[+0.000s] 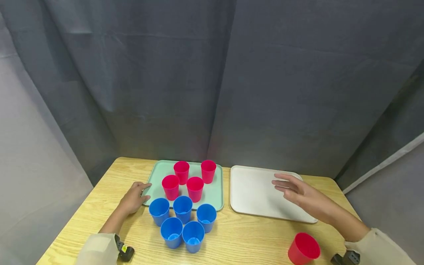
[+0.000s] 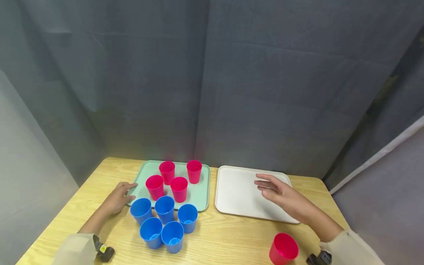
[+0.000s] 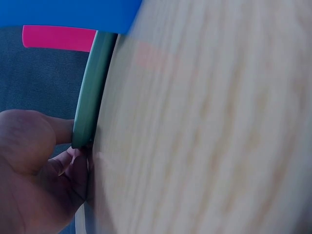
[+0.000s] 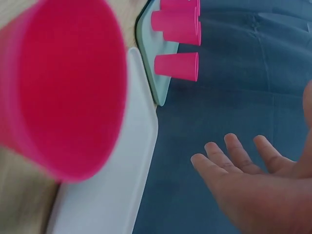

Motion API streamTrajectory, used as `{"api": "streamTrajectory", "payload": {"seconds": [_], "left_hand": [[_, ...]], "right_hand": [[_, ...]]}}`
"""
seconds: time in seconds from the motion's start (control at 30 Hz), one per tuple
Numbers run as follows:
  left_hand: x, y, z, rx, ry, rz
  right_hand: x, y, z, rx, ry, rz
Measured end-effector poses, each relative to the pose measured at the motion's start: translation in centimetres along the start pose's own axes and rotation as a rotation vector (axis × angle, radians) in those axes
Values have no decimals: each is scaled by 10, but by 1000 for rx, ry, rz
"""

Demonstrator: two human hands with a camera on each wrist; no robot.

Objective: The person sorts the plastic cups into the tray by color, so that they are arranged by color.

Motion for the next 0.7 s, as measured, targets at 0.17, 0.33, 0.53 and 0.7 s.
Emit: {"api": "streamTrajectory", "payload": {"seconds": [0.17, 0.33, 0.53, 0.7], "left_hand": [[1, 2, 0, -1, -4, 0], [1, 4, 0, 1, 1, -2], [1, 3, 1, -7, 3, -7], [2, 3, 0, -9, 4, -14]], "right_hand": [[-10, -5, 20, -1, -46, 8], [-24, -6, 38, 9, -77, -24], [-39, -4, 56, 61, -159, -97], [-50, -1, 69, 88, -143, -178]]}}
Point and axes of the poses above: each hand's wrist, its own z-axis away from the middle knuckle, its own y-axis out of the palm, x = y × z, the point moved 4 cm from there along -z, towards the middle knuckle, and after that the axes turned 6 degrees about -z, right-handed, at the moved point
